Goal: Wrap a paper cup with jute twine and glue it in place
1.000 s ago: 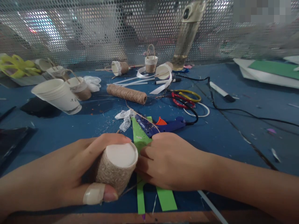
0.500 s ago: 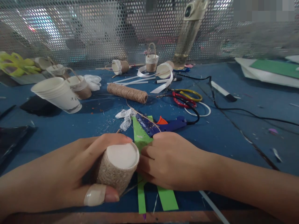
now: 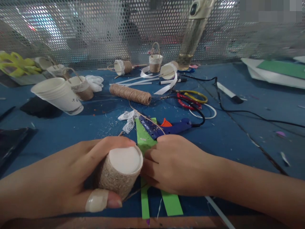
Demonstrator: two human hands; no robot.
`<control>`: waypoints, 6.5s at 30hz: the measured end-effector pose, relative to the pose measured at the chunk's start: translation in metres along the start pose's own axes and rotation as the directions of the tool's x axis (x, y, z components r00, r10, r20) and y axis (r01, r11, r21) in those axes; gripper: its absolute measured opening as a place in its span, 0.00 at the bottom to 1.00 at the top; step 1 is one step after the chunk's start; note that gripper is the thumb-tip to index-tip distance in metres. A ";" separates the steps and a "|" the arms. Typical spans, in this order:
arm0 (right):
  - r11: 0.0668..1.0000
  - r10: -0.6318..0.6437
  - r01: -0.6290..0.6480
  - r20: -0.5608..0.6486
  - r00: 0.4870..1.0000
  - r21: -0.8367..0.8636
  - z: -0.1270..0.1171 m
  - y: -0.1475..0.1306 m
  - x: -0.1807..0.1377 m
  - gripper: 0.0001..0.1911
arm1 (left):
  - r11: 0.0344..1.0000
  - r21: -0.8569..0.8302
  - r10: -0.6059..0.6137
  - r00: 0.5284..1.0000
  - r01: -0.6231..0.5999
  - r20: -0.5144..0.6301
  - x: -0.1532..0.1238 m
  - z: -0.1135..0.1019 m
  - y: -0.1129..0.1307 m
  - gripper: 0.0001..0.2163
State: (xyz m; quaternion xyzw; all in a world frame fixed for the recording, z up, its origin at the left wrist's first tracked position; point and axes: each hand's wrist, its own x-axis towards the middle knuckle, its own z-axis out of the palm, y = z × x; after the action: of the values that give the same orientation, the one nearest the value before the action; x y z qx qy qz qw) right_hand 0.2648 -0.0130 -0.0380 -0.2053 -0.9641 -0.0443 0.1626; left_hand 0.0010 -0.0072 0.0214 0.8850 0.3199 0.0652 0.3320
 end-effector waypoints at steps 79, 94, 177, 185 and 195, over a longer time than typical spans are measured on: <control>1.000 -0.007 0.008 0.068 0.998 -0.015 0.001 0.001 -0.002 0.15 | 0.999 0.033 -0.014 1.000 0.013 0.007 0.001 -0.002 0.001 0.26; 1.000 0.007 -0.006 0.033 0.999 -0.012 0.001 0.000 -0.001 0.19 | 0.999 0.051 0.002 1.000 -0.002 0.003 0.000 0.000 0.001 0.26; 1.000 0.008 -0.008 0.022 1.000 0.028 -0.003 0.000 0.002 0.22 | 0.995 0.104 -0.003 1.000 0.002 0.007 -0.005 0.001 0.000 0.30; 1.000 -0.006 0.005 0.078 0.997 0.016 -0.001 0.001 -0.001 0.16 | 0.993 0.115 0.002 1.000 -0.002 0.002 -0.004 0.001 -0.001 0.29; 1.000 -0.005 0.005 0.041 0.999 0.003 0.001 0.001 -0.002 0.18 | 0.999 0.030 -0.029 1.000 0.028 0.009 0.000 0.001 0.004 0.27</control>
State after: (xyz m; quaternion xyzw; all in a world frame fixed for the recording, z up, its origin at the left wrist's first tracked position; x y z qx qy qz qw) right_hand 0.2664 -0.0130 -0.0397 -0.2037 -0.9678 -0.0392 0.1429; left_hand 0.0033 -0.0099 0.0233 0.8855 0.3319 0.0515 0.3210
